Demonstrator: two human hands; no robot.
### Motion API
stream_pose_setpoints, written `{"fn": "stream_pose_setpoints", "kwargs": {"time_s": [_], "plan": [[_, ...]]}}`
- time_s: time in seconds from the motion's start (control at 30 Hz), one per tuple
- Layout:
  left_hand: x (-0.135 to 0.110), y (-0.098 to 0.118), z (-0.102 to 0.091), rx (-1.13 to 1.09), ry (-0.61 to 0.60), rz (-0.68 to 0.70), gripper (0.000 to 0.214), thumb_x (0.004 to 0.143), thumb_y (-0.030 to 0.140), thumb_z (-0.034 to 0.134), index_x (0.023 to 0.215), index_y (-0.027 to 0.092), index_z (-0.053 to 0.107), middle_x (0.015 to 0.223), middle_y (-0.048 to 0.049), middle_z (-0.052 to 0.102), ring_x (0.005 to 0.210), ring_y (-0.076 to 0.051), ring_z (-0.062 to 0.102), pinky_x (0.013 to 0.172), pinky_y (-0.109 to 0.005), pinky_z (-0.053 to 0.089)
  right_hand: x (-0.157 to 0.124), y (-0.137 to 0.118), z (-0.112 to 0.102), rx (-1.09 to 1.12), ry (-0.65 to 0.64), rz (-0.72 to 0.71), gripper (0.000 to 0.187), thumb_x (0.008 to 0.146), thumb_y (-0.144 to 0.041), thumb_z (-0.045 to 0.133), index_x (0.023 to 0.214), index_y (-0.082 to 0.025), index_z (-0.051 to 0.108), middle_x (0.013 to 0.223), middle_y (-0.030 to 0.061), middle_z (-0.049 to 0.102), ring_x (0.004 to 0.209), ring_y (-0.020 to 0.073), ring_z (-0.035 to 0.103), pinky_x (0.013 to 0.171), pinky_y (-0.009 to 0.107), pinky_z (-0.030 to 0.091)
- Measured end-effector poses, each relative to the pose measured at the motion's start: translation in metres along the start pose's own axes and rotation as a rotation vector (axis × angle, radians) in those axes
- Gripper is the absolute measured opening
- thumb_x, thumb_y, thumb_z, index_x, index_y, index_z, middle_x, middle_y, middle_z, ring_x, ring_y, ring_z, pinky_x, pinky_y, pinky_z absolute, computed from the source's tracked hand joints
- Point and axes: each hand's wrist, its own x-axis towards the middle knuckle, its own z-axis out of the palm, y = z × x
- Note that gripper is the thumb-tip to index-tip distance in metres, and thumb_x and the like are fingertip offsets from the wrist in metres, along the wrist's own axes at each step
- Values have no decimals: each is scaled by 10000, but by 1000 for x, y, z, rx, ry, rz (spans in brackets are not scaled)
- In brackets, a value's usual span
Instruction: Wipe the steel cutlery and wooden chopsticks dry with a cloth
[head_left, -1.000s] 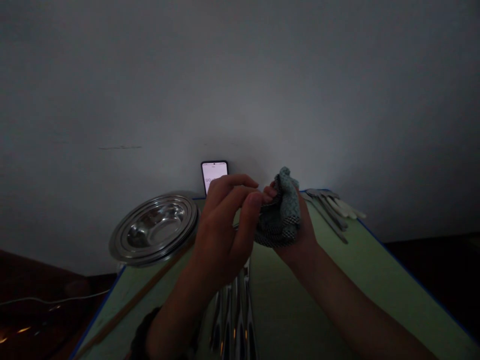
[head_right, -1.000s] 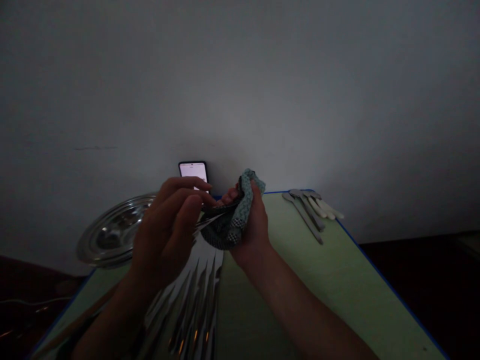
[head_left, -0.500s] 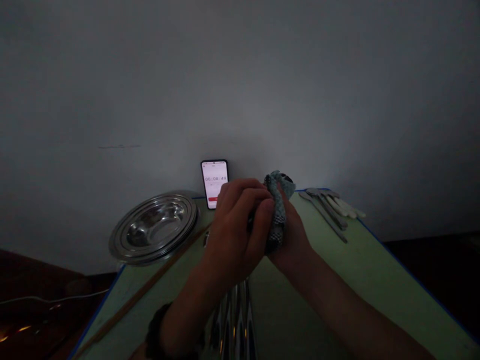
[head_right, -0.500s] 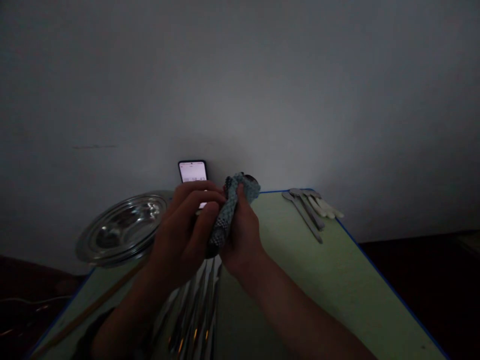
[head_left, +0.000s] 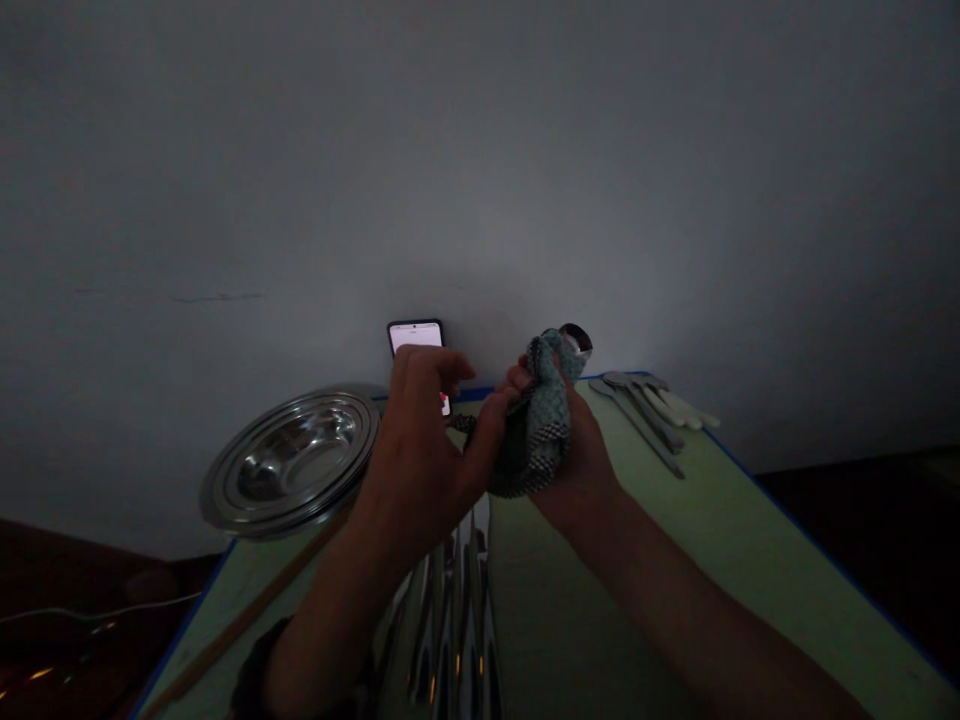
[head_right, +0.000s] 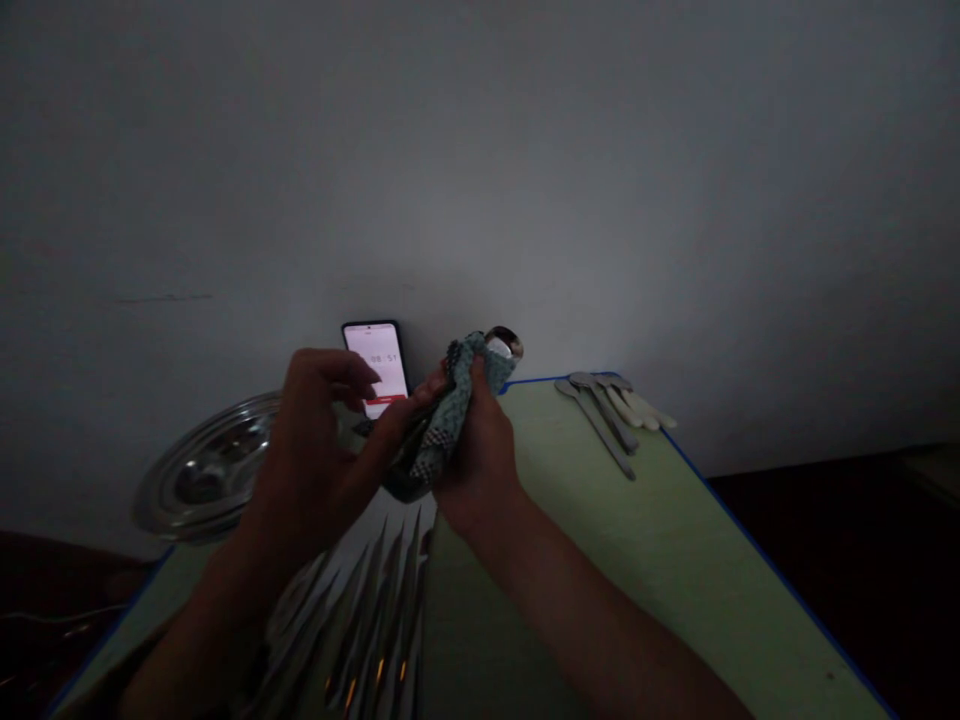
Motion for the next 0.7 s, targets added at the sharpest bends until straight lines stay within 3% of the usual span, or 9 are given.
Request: {"fn": "stream_pose_setpoints", "kwargs": {"time_s": [0.07,0.23,0.33,0.4,0.5,0.7], "plan": [[1,-1,-9,-3,-136,-33,204,821,244,562,957,181,424,831,-9,497,691,-130,496,607,-255,428,2,-2,-1,5,-12,-30,373,929,-317,356,619,-192,521,529,-53,462,495,65,461,540,180,434],[1,-3,-28,59,-625,-78,149,875,342,473,868,197,502,686,23,549,559,-115,493,505,-231,341,7,-3,-5,-17,-35,-100,305,905,-274,406,643,-183,532,537,-53,471,504,59,461,557,177,429],[1,-4,-29,134,-781,-137,274,896,389,394,835,193,575,672,3,597,548,-126,519,501,-239,325,8,-2,-8,-21,-52,-117,263,886,-237,431,652,-180,536,543,-57,466,503,50,457,564,169,425],[1,-4,-29,167,-863,-171,413,907,426,328,707,185,598,611,-8,593,515,-126,517,493,-239,323,8,-1,-8,-24,-47,-111,257,885,-236,433,656,-182,536,545,-59,458,504,49,455,570,169,426],[3,-3,-30,167,-924,-181,500,910,433,278,604,184,584,568,-14,590,494,-124,514,487,-234,326,7,1,-8,-26,-40,-96,284,900,-263,414,651,-184,525,546,-57,458,508,52,458,568,173,428],[5,4,-27,151,-808,-175,401,895,385,316,728,182,618,662,-24,636,548,-129,542,511,-230,344,4,2,-7,-30,-70,-80,262,898,-293,439,677,-184,527,582,-57,483,550,53,488,606,174,445]]}}
